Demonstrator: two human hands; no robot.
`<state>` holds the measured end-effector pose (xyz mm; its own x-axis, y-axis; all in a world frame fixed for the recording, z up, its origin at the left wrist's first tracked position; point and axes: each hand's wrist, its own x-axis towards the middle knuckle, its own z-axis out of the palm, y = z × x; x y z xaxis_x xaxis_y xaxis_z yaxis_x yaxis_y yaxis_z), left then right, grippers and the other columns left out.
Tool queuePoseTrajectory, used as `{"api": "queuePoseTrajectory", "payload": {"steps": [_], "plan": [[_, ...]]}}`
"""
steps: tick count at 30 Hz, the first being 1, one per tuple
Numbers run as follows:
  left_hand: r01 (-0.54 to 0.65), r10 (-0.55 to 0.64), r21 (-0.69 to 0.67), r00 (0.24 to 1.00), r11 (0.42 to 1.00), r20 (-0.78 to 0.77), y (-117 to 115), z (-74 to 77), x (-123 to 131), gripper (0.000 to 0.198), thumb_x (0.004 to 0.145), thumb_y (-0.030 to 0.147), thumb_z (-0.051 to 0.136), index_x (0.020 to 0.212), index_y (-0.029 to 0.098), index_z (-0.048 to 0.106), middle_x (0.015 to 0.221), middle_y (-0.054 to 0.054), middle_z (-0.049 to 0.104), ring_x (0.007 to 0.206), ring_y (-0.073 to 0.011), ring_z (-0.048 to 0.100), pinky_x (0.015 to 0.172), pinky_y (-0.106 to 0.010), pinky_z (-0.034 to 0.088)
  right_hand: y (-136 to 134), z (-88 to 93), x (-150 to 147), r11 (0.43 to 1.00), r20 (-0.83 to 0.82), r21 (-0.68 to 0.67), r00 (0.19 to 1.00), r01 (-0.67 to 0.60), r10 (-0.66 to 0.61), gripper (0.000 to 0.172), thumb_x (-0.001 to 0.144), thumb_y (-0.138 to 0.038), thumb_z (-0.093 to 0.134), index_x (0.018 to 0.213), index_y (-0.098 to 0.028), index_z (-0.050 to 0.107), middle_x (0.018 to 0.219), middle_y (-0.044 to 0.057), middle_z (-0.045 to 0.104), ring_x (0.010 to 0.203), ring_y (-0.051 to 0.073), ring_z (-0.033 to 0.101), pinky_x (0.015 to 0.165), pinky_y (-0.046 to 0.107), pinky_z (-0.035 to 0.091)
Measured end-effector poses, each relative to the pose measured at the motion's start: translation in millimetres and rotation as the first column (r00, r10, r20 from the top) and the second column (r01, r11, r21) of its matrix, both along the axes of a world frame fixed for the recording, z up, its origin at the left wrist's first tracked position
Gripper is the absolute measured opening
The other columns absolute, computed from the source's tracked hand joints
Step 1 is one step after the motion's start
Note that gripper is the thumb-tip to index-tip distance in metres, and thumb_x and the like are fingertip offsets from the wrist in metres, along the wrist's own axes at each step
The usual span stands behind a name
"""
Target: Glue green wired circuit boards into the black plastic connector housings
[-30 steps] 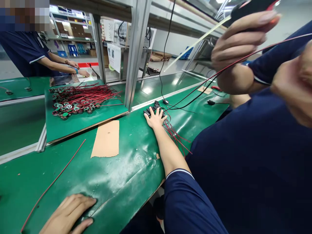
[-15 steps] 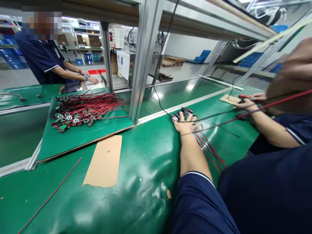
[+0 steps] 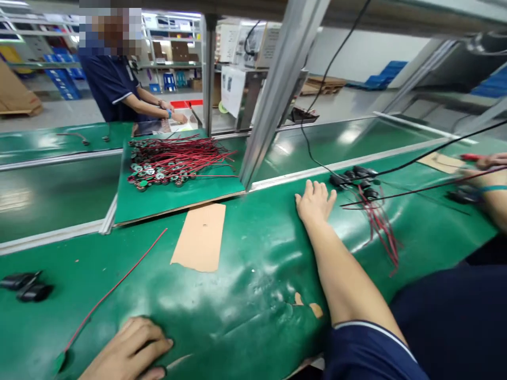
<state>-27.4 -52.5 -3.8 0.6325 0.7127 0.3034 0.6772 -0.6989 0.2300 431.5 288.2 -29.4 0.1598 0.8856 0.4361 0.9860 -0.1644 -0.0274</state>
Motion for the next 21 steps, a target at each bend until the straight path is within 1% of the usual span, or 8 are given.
{"api": "queuePoseTrajectory", "payload": {"steps": [2,4,6,8,10,13,16,21], "plan": [[-0.058,0.063,0.103,0.997,0.993,-0.044,-6.8,20.3,-15.8,0.031,0.097,0.048,0.062,0.115,0.025,0.071,0.102,-0.003,0.079,0.091,-0.0194,0.073,0.085,-0.028,0.060,-17.7,6.0,-30.6,0.993,-0.016,0.020,0.993,-0.113,0.114,0.054,0.101,-0.031,0.040,0.144,-0.001,0.052,0.144,0.028,0.055,0.138,0.038,0.044,0.118,0.058,0.021],[-0.267,0.283,0.169,0.956,0.949,-0.073,-22.2,39.1,-43.0,0.050,0.090,0.062,0.065,0.124,0.026,0.068,0.111,-0.007,0.077,0.097,-0.0240,0.073,0.081,-0.032,0.060,-32.9,14.5,-66.3,0.968,-0.029,0.019,0.967,-0.252,0.252,0.048,0.102,-0.035,0.040,0.133,-0.006,0.062,0.129,0.024,0.065,0.127,0.037,0.053,0.114,0.054,0.030],[-0.464,0.487,0.195,0.868,0.864,-0.096,-43.8,46.7,-74.8,0.068,0.083,0.074,0.065,0.131,0.027,0.065,0.119,-0.010,0.074,0.100,-0.0281,0.072,0.077,-0.035,0.061,-43.4,23.6,-108.1,0.915,-0.040,0.002,0.914,-0.403,0.403,0.043,0.103,-0.039,0.042,0.124,-0.013,0.069,0.120,0.019,0.070,0.120,0.033,0.059,0.110,0.049,0.037],[-0.547,0.578,0.209,0.805,0.810,-0.131,-65.9,39.0,-101.8,0.074,0.080,0.077,0.064,0.137,0.029,0.062,0.127,-0.012,0.071,0.104,-0.0311,0.072,0.074,-0.036,0.062,-47.2,31.7,-154.1,0.840,-0.055,-0.021,0.840,-0.542,0.541,0.038,0.104,-0.042,0.045,0.119,-0.019,0.071,0.117,0.013,0.072,0.118,0.028,0.061,0.110,0.044,0.040],[-0.545,0.579,0.207,0.796,0.813,-0.177,-83.0,19.8,-117.8,0.073,0.083,0.072,0.064,0.143,0.031,0.058,0.138,-0.012,0.067,0.117,-0.0337,0.069,0.081,-0.039,0.063,-43.0,38.5,-199.8,0.771,-0.073,-0.034,0.771,-0.636,0.632,0.031,0.104,-0.042,0.050,0.118,-0.023,0.071,0.119,0.008,0.072,0.119,0.024,0.061,0.110,0.042,0.043],[-0.517,0.546,0.181,0.815,0.836,-0.192,-93.3,-12.0,-123.0,0.057,0.093,0.058,0.061,0.144,0.034,0.056,0.147,-0.009,0.062,0.130,-0.0324,0.063,0.094,-0.042,0.062,-23.9,46.9,-257.0,0.750,-0.108,-0.023,0.748,-0.661,0.655,0.034,0.101,-0.040,0.060,0.127,-0.019,0.064,0.129,0.009,0.065,0.118,0.025,0.063,0.103,0.048,0.051],[-0.525,0.542,0.136,0.821,0.840,-0.180,-84.1,-28.6,-119.5,0.050,0.097,0.051,0.059,0.143,0.032,0.056,0.149,-0.009,0.060,0.136,-0.0300,0.059,0.101,-0.043,0.060,-2.2,52.9,-292.1,0.790,-0.146,-0.018,0.783,-0.613,0.604,0.039,0.099,-0.038,0.064,0.131,-0.017,0.060,0.131,0.011,0.063,0.112,0.025,0.065,0.094,0.047,0.057],[-0.547,0.548,0.047,0.824,0.836,-0.144,-39.8,-25.9,-106.8,0.053,0.099,0.049,0.056,0.147,0.026,0.052,0.151,-0.014,0.056,0.143,-0.0333,0.050,0.110,-0.052,0.052,-4.1,54.9,-308.5,0.800,-0.173,-0.042,0.793,-0.599,0.585,0.038,0.099,-0.038,0.064,0.131,-0.017,0.060,0.130,0.010,0.063,0.110,0.024,0.066,0.092,0.046,0.058]]}}
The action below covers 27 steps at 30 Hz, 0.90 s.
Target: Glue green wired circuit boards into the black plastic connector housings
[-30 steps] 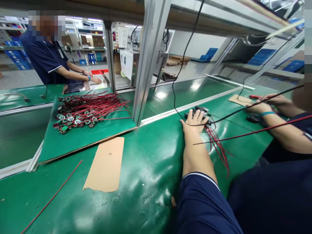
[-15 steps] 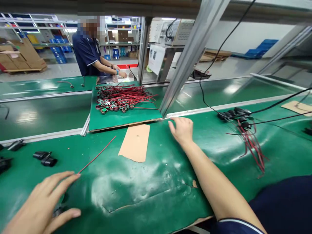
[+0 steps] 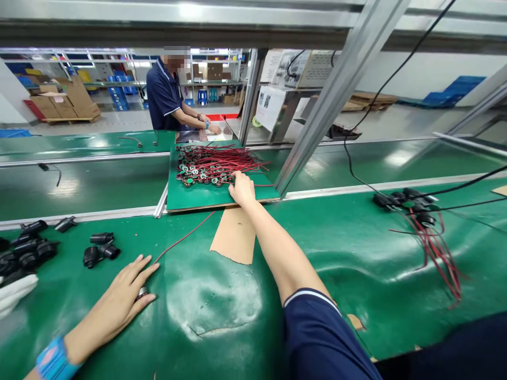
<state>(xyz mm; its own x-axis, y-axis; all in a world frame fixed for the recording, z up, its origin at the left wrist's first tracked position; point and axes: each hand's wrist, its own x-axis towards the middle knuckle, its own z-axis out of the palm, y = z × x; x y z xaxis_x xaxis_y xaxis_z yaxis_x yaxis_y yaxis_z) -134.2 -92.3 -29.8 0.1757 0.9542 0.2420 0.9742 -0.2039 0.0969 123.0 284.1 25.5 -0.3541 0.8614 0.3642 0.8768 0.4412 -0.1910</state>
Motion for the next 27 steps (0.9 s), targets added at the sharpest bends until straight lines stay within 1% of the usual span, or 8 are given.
{"api": "queuePoseTrajectory", "payload": {"steps": [3,7,12,15,17,19,22,27], "plan": [[-0.034,0.035,-0.049,0.999,0.998,0.018,26.3,9.5,16.9,0.052,0.098,0.048,0.059,0.144,0.024,0.056,0.139,-0.016,0.061,0.129,-0.0338,0.060,0.101,-0.050,0.055,-19.3,-0.3,-1.9,0.995,0.026,-0.031,0.995,-0.092,0.093,0.037,0.099,-0.037,0.064,0.130,-0.017,0.061,0.127,0.010,0.065,0.106,0.022,0.067,0.089,0.043,0.059],[-0.060,0.088,-0.173,0.984,0.983,0.155,40.0,24.8,34.1,0.050,0.097,0.039,0.062,0.143,0.022,0.053,0.113,-0.010,0.064,0.095,-0.0242,0.068,0.085,-0.039,0.059,-33.0,3.6,-18.3,0.985,0.058,-0.016,0.983,-0.174,0.175,0.037,0.100,-0.037,0.063,0.131,-0.018,0.060,0.129,0.010,0.064,0.108,0.023,0.066,0.090,0.044,0.059],[0.066,0.011,-0.207,0.937,0.976,0.349,30.9,32.4,26.7,0.023,0.100,0.027,0.057,0.121,0.023,0.065,0.108,-0.007,0.068,0.100,-0.0217,0.068,0.088,-0.034,0.057,-27.2,10.9,-50.5,0.988,0.107,-0.004,0.982,-0.153,0.153,0.031,0.101,-0.037,0.062,0.127,-0.020,0.063,0.126,0.009,0.065,0.105,0.021,0.066,0.090,0.041,0.058],[0.066,0.017,-0.205,0.926,0.977,0.377,27.4,37.4,10.2,0.042,0.097,0.039,0.063,0.136,0.024,0.057,0.120,-0.008,0.068,0.109,-0.0232,0.067,0.093,-0.035,0.056,-31.3,14.5,-57.6,0.988,0.106,-0.007,0.982,-0.154,0.154,0.022,0.103,-0.034,0.056,0.114,-0.020,0.070,0.112,0.010,0.068,0.101,0.023,0.066,0.085,0.037,0.054],[-0.042,0.095,-0.163,0.938,0.986,0.333,27.2,44.1,-7.1,0.054,0.097,0.050,0.062,0.142,0.022,0.052,0.125,-0.010,0.068,0.114,-0.0256,0.065,0.098,-0.039,0.054,-39.6,16.7,-56.7,0.986,0.079,-0.005,0.983,-0.167,0.167,0.023,0.103,-0.033,0.053,0.107,-0.021,0.073,0.108,0.012,0.068,0.103,0.027,0.065,0.080,0.035,0.050],[-0.252,0.261,-0.068,0.938,0.965,0.226,26.5,52.8,-27.8,0.049,0.101,0.052,0.052,0.137,0.019,0.057,0.125,-0.012,0.069,0.115,-0.0285,0.064,0.099,-0.043,0.050,-49.2,18.2,-53.9,0.983,0.037,-0.014,0.983,-0.182,0.182,0.023,0.102,-0.035,0.053,0.105,-0.022,0.072,0.112,0.012,0.067,0.103,0.029,0.064,0.076,0.035,0.047],[-0.548,0.548,0.075,0.836,0.833,0.023,22.2,64.2,-53.7,0.047,0.105,0.050,0.041,0.132,0.017,0.062,0.121,-0.015,0.070,0.110,-0.0333,0.063,0.090,-0.044,0.047,-59.7,17.8,-50.9,0.977,-0.041,-0.066,0.979,-0.201,0.198,0.017,0.097,-0.034,0.060,0.103,-0.021,0.069,0.108,0.011,0.069,0.093,0.028,0.065,0.074,0.035,0.045],[-0.627,0.628,0.098,0.735,0.773,-0.254,17.7,62.5,-60.7,0.051,0.104,0.051,0.038,0.130,0.015,0.064,0.106,-0.017,0.072,0.099,-0.0365,0.062,0.075,-0.041,0.040,-59.9,13.0,-53.0,0.965,-0.200,-0.144,0.961,-0.220,0.190,0.009,0.091,-0.029,0.066,0.096,-0.021,0.064,0.090,0.005,0.075,0.083,0.025,0.068,0.077,0.035,0.048]]}}
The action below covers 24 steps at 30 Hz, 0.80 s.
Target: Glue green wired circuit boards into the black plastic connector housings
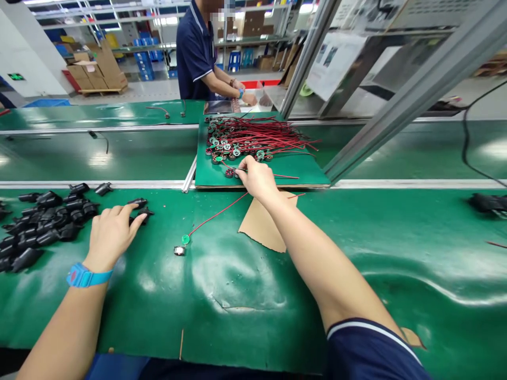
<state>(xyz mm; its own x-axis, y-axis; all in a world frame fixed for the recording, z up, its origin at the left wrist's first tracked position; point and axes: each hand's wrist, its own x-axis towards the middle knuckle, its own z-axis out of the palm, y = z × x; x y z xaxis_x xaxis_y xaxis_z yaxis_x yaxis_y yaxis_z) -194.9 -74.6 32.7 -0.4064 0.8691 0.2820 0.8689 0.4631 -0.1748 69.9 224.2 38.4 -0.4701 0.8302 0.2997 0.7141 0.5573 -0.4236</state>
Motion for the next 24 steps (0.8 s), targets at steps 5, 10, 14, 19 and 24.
{"api": "queuePoseTrajectory", "payload": {"steps": [5,10,14,19,24], "plan": [[-0.004,0.005,-0.041,1.000,0.999,0.011,4.8,-10.6,6.0,0.044,0.103,0.044,0.044,0.127,0.016,0.067,0.100,-0.017,0.074,0.098,-0.0396,0.061,0.076,-0.044,0.038,7.2,2.3,-2.1,0.999,-0.131,-0.054,0.991,0.003,-0.011,0.010,0.090,-0.029,0.066,0.092,-0.021,0.060,0.091,0.003,0.076,0.075,0.018,0.069,0.073,0.029,0.050],[0.152,-0.149,-0.014,0.980,0.988,0.130,7.9,-14.5,11.7,0.034,0.097,0.032,0.060,0.127,0.018,0.067,0.104,-0.016,0.077,0.106,-0.0405,0.060,0.089,-0.052,0.039,8.2,6.4,-0.4,0.998,-0.169,-0.064,0.985,0.011,-0.022,0.016,0.077,-0.026,0.075,0.078,-0.022,0.060,0.082,0.002,0.074,0.080,0.021,0.070,0.077,0.032,0.052],[0.186,-0.182,-0.003,0.966,0.983,0.184,10.8,-16.5,14.7,0.033,0.095,0.033,0.065,0.124,0.018,0.067,0.105,-0.014,0.077,0.103,-0.0382,0.065,0.089,-0.050,0.044,8.9,3.2,0.2,0.996,-0.185,-0.086,0.981,0.035,-0.051,0.014,0.073,-0.019,0.074,0.074,-0.020,0.061,0.078,0.002,0.073,0.076,0.021,0.071,0.076,0.034,0.055],[0.121,-0.255,0.278,0.816,0.953,0.518,14.3,-16.5,12.7,0.036,0.091,0.036,0.072,0.121,0.019,0.066,0.115,-0.011,0.076,0.098,-0.0272,0.071,0.088,-0.039,0.052,4.4,5.5,0.7,0.997,-0.198,-0.074,0.980,-0.037,0.022,0.012,0.070,-0.007,0.071,0.077,-0.016,0.067,0.100,0.008,0.077,0.071,0.019,0.074,0.074,0.034,0.060],[-0.160,-0.428,0.497,0.329,0.853,0.842,16.6,-11.8,23.2,0.047,0.073,0.043,0.087,0.109,0.018,0.071,0.099,-0.007,0.075,0.089,-0.0214,0.069,0.087,-0.035,0.054,-42.9,40.0,25.3,0.982,-0.198,0.067,0.962,-0.178,0.188,0.038,0.069,0.002,0.060,0.098,-0.019,0.074,0.131,0.008,0.070,0.086,0.019,0.077,0.089,0.039,0.062]]}}
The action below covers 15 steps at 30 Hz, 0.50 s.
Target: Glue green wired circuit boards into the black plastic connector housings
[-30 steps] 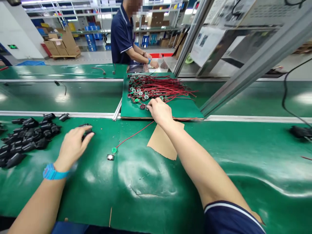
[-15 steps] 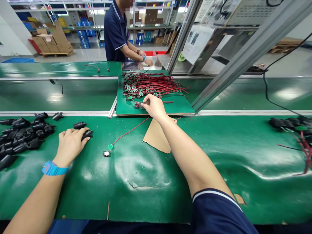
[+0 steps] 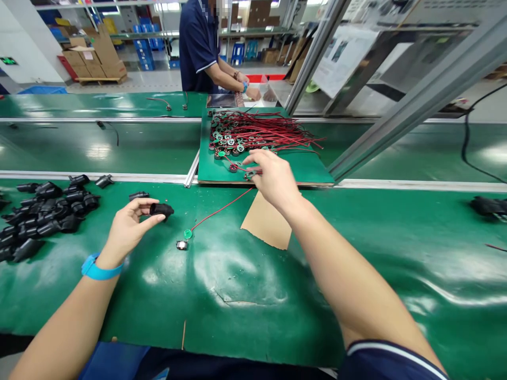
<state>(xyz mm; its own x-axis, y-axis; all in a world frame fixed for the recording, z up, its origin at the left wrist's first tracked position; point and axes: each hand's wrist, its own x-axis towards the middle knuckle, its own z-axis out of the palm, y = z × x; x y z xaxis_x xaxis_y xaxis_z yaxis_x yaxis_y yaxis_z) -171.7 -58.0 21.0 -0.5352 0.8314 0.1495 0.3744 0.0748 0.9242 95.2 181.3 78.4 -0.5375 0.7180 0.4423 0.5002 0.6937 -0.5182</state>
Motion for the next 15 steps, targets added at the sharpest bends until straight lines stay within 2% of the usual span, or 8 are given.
{"api": "queuePoseTrajectory", "payload": {"steps": [3,5,7,8,9,10,12,15], "plan": [[0.029,-0.060,0.107,0.954,0.994,0.295,0.2,5.0,18.6,0.046,0.070,0.038,0.088,0.106,0.017,0.068,0.099,-0.006,0.073,0.092,-0.0195,0.067,0.087,-0.032,0.054,-57.8,32.7,37.5,0.957,0.060,0.284,0.997,-0.062,0.046,0.044,0.081,-0.001,0.058,0.117,-0.023,0.072,0.141,0.008,0.065,0.092,0.019,0.078,0.093,0.039,0.063],[0.065,-0.141,0.177,0.877,0.982,0.459,-1.3,8.8,37.6,0.036,0.076,0.034,0.084,0.103,0.020,0.064,0.107,-0.005,0.071,0.098,-0.0196,0.068,0.087,-0.031,0.054,-99.0,50.3,62.5,0.928,0.057,0.372,0.998,-0.005,-0.017,0.042,0.087,-0.008,0.061,0.121,-0.030,0.072,0.136,0.003,0.070,0.115,0.025,0.072,0.099,0.041,0.061],[0.157,-0.261,0.224,0.771,0.962,0.580,-4.5,12.7,60.3,0.026,0.083,0.031,0.076,0.100,0.023,0.058,0.102,-0.002,0.070,0.091,-0.0177,0.068,0.077,-0.029,0.054,-132.8,58.5,77.9,0.977,-0.081,0.215,0.996,-0.011,0.029,0.043,0.088,-0.013,0.069,0.123,-0.037,0.072,0.132,-0.002,0.072,0.123,0.026,0.068,0.105,0.042,0.060],[0.232,-0.320,0.221,0.733,0.947,0.600,-6.6,14.8,72.1,0.023,0.085,0.029,0.073,0.099,0.023,0.057,0.094,0.000,0.069,0.081,-0.0153,0.067,0.071,-0.026,0.053,-145.0,58.1,81.0,0.996,-0.181,0.079,0.981,-0.051,0.064,0.044,0.087,-0.015,0.073,0.124,-0.039,0.071,0.133,-0.003,0.071,0.118,0.026,0.071,0.102,0.040,0.062],[0.320,-0.372,0.196,0.712,0.927,0.595,-8.6,17.0,83.7,0.021,0.086,0.027,0.073,0.100,0.023,0.057,0.085,0.002,0.067,0.072,-0.0125,0.063,0.065,-0.024,0.049,-153.8,55.0,81.5,0.991,-0.291,-0.066,0.952,-0.115,0.091,0.045,0.086,-0.015,0.076,0.124,-0.040,0.071,0.136,-0.004,0.069,0.109,0.024,0.075,0.096,0.037,0.066],[0.406,-0.418,0.158,0.705,0.900,0.573,-10.5,19.6,94.9,0.022,0.086,0.026,0.075,0.102,0.023,0.060,0.078,0.004,0.063,0.064,-0.0100,0.058,0.061,-0.022,0.045,-159.4,49.8,80.0,0.964,-0.389,-0.191,0.916,-0.185,0.098,0.047,0.085,-0.015,0.079,0.124,-0.040,0.071,0.140,-0.004,0.066,0.098,0.022,0.078,0.089,0.033,0.068],[0.527,-0.486,0.083,0.695,0.846,0.530,-12.5,25.7,115.2,0.030,0.084,0.027,0.079,0.111,0.022,0.066,0.073,0.005,0.060,0.060,-0.0076,0.052,0.059,-0.021,0.042,-164.5,36.0,73.5,0.898,-0.510,-0.345,0.858,-0.273,0.064,0.048,0.083,-0.013,0.081,0.122,-0.039,0.071,0.144,-0.003,0.063,0.085,0.017,0.080,0.081,0.027,0.070],[0.579,-0.523,0.082,0.655,0.811,0.546,-9.7,35.9,139.2,0.041,0.080,0.034,0.083,0.116,0.019,0.070,0.081,0.001,0.066,0.068,-0.0100,0.055,0.064,-0.022,0.044,-168.8,16.3,61.6,0.869,-0.572,-0.388,0.819,-0.306,0.033,0.050,0.082,-0.011,0.083,0.123,-0.036,0.071,0.143,-0.001,0.064,0.090,0.016,0.079,0.085,0.022,0.067]]}}
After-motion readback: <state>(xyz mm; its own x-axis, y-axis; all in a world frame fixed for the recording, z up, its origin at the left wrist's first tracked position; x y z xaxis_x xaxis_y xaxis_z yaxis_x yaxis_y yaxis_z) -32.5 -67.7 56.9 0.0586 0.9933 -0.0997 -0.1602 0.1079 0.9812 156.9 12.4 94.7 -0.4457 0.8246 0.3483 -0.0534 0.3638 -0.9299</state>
